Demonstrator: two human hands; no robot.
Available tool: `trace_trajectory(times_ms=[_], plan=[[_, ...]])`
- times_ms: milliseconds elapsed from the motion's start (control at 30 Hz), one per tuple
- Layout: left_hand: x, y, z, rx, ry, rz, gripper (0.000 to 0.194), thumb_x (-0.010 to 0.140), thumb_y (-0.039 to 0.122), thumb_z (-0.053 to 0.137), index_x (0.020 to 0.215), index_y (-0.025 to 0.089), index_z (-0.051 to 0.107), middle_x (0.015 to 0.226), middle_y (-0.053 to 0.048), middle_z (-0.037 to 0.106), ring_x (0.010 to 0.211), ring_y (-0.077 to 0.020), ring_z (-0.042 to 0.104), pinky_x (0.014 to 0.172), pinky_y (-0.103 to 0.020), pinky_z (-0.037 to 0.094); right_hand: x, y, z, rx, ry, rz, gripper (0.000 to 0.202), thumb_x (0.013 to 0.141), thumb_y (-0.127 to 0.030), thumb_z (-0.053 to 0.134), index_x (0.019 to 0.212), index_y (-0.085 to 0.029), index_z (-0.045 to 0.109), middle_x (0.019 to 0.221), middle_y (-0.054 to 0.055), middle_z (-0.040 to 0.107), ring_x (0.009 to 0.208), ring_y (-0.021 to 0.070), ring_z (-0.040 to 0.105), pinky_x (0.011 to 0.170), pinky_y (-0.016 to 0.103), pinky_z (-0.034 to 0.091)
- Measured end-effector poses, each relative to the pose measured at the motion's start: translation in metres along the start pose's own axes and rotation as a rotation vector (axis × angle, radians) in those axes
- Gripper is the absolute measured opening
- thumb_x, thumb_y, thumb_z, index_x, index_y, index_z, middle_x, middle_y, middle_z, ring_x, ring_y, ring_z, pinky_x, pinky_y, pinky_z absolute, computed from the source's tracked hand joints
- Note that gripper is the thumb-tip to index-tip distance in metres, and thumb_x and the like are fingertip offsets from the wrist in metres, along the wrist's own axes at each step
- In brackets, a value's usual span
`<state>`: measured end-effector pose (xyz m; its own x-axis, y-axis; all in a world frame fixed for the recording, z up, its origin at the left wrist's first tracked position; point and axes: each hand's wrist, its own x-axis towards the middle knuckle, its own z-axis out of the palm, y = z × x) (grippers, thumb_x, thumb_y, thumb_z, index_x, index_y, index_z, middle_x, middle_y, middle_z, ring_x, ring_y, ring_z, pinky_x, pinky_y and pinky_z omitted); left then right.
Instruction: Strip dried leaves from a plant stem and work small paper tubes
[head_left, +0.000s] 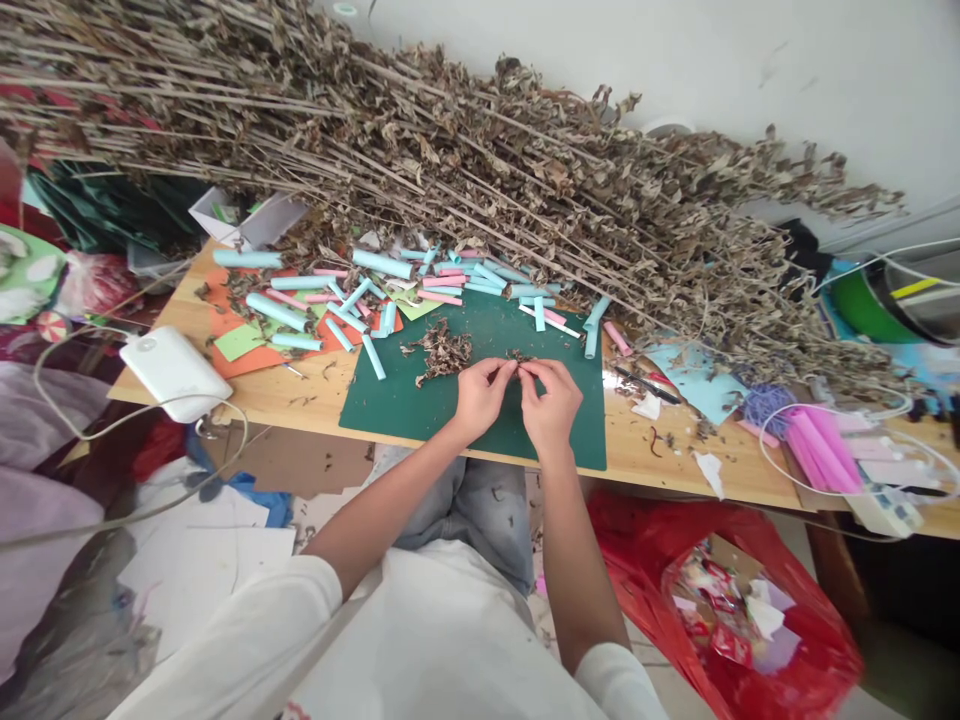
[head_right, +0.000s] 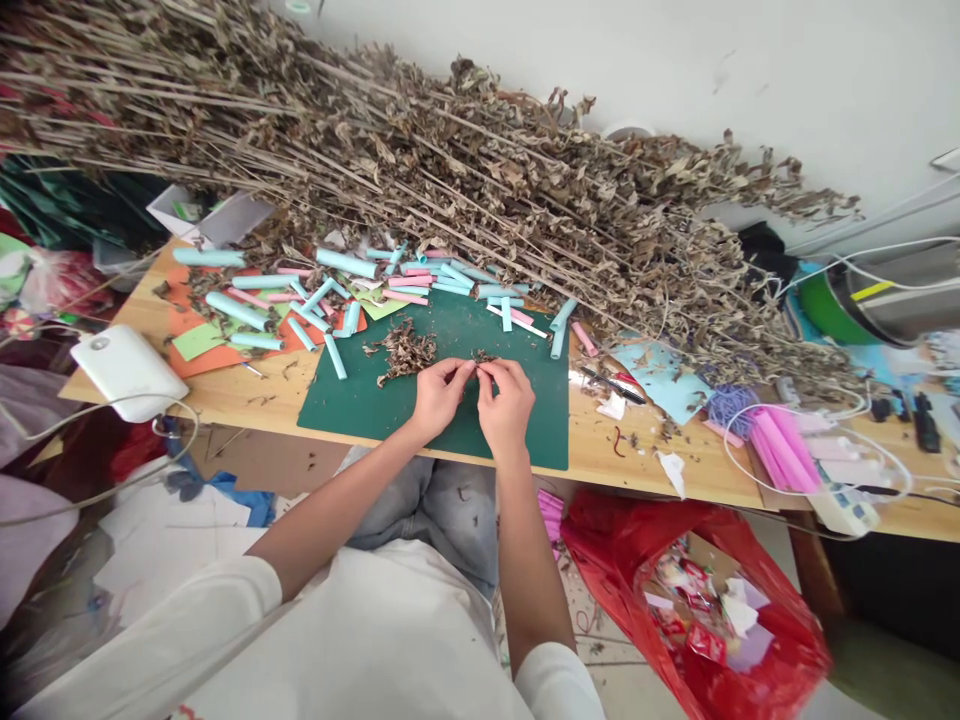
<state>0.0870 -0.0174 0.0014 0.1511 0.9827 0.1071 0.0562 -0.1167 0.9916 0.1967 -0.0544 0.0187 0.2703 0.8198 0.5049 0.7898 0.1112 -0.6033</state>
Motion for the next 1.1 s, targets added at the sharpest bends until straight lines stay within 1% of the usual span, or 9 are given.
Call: trace_trajectory(times_ms=[67,167,300,400,567,633,767,900,1100], plan=[[0.0,0.0005,0.0004,0.054,-0.001,0.055,0.022,0.092,0.028,0.055,0.085,0.015,0.071,0.08,-0.004,0.069,0.074,-0.013,0.06,0.071,-0.023,0.045,-0.0006,0.0004,0.0,-0.024,-0.011,-0.011,0.017,0.092,-0.024,0.052,0.089,-0.02,0.068,0.092,0.007,0.067,0.089,0.0193,0.063,0.084,0.034,0.05],[-0.0004,0.0013,0.0013,0.121,-0.006,0.091,0.018,0.091,0.021,0.055,0.084,0.016,0.071,0.079,-0.003,0.068,0.073,-0.0128,0.059,0.071,-0.023,0.044,-0.0014,-0.0017,0.0004,-0.061,-0.04,-0.01,0.015,0.092,-0.021,0.048,0.088,-0.019,0.063,0.093,0.008,0.064,0.09,0.0198,0.06,0.084,0.034,0.048],[-0.0012,0.0007,0.0025,0.151,-0.017,0.139,0.017,0.092,0.018,0.054,0.084,0.016,0.069,0.081,-0.004,0.068,0.076,-0.0133,0.06,0.073,-0.024,0.045,-0.0019,-0.0051,0.0018,-0.113,-0.096,0.028,0.013,0.091,-0.017,0.044,0.089,-0.02,0.057,0.093,0.008,0.06,0.09,0.0206,0.057,0.081,0.034,0.045],[-0.0014,-0.0005,0.0029,0.158,-0.036,0.179,0.017,0.093,0.018,0.053,0.088,0.016,0.069,0.086,-0.005,0.069,0.081,-0.0143,0.062,0.077,-0.025,0.046,-0.0017,-0.0051,0.0032,-0.124,-0.107,0.066,0.013,0.091,-0.017,0.042,0.089,-0.02,0.055,0.094,0.008,0.059,0.089,0.0207,0.055,0.08,0.034,0.044],[-0.0007,-0.0023,0.003,0.158,-0.017,0.136,0.016,0.093,0.019,0.053,0.09,0.016,0.069,0.089,-0.006,0.071,0.081,-0.015,0.063,0.078,-0.026,0.048,0.0011,-0.0002,0.0039,-0.113,-0.053,0.12,0.015,0.092,-0.019,0.042,0.089,-0.019,0.057,0.09,0.008,0.059,0.086,0.0206,0.055,0.08,0.034,0.044],[-0.0004,-0.0032,0.0031,0.151,-0.002,0.116,0.016,0.092,0.019,0.054,0.089,0.016,0.07,0.088,-0.006,0.071,0.081,-0.015,0.064,0.077,-0.026,0.048,0.0019,0.0018,0.0033,-0.098,-0.06,0.12,0.019,0.093,-0.021,0.042,0.09,-0.019,0.06,0.091,0.008,0.061,0.086,0.0204,0.056,0.081,0.034,0.045],[-0.0002,-0.0043,0.003,0.141,-0.009,0.107,0.017,0.092,0.019,0.055,0.09,0.017,0.071,0.086,-0.005,0.072,0.079,-0.0145,0.064,0.076,-0.026,0.048,0.0005,0.0025,0.0019,-0.066,-0.086,0.077,0.026,0.095,-0.026,0.042,0.098,-0.02,0.067,0.099,0.009,0.066,0.094,0.0205,0.061,0.085,0.035,0.047],[-0.0004,-0.0039,0.0026,0.131,-0.028,0.099,0.017,0.092,0.019,0.054,0.09,0.017,0.072,0.087,-0.005,0.072,0.079,-0.0143,0.064,0.076,-0.025,0.048,-0.0022,0.001,0.002,-0.066,-0.048,0.038,0.021,0.093,-0.028,0.049,0.097,-0.02,0.069,0.098,0.008,0.067,0.094,0.0204,0.063,0.085,0.035,0.048],[-0.0015,-0.0021,0.0035,0.172,-0.04,0.106,0.018,0.092,0.02,0.054,0.088,0.017,0.071,0.086,-0.005,0.071,0.079,-0.0147,0.064,0.076,-0.026,0.048,-0.0035,0.0004,0.0019,-0.16,-0.027,0.009,0.018,0.09,-0.024,0.052,0.09,-0.02,0.07,0.092,0.006,0.069,0.088,0.0195,0.064,0.082,0.035,0.046]])
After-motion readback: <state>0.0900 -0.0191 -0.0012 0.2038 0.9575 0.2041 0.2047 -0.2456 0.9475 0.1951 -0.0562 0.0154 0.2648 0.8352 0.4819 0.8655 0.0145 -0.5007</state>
